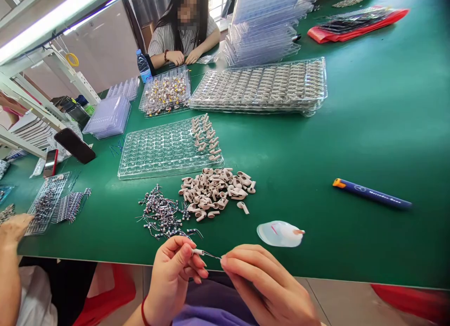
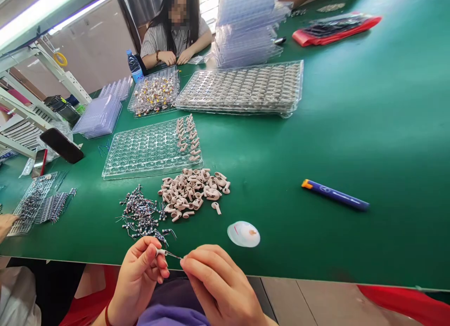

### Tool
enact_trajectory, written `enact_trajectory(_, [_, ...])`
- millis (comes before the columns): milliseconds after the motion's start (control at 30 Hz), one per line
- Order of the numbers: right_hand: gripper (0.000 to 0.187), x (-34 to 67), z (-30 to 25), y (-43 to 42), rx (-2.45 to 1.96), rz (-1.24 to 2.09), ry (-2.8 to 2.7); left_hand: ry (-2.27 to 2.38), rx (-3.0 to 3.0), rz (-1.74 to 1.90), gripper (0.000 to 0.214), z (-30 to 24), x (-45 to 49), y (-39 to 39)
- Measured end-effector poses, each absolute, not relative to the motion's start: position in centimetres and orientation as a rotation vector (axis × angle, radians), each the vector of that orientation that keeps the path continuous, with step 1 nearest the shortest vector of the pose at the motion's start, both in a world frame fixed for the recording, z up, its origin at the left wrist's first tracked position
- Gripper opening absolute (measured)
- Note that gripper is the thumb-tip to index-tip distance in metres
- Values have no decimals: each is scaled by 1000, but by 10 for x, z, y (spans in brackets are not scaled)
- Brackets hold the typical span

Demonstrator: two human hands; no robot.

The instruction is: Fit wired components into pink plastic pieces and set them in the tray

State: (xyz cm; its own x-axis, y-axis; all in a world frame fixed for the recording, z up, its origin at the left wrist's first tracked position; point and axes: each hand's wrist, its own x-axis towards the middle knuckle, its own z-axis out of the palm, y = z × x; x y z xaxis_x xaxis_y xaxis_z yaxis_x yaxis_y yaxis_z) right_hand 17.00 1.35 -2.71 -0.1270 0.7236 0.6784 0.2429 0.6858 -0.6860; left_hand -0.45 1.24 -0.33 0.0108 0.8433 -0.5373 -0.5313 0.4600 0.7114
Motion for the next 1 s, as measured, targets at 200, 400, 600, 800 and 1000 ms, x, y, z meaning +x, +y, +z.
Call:
enact_trajectory(200, [29,171,-26,12,-797,482,-1702,1128,344,1106,38,-1,-4,14])
enact_trajectory(400, [29,171,-22,13,-801,509,-1694,1130,353,1098,37,-3,-5,13])
enact_trajectory(600, [30,170,-22,13,-800,525,-1683,1130,359,1090,37,-2,-5,12])
enact_trajectory(800, [28,170,-23,12,-822,500,-1692,1130,361,1087,37,-3,-5,12])
enact_trajectory(1000, [29,170,-27,9,-799,455,-1714,1137,355,1084,39,0,-3,12])
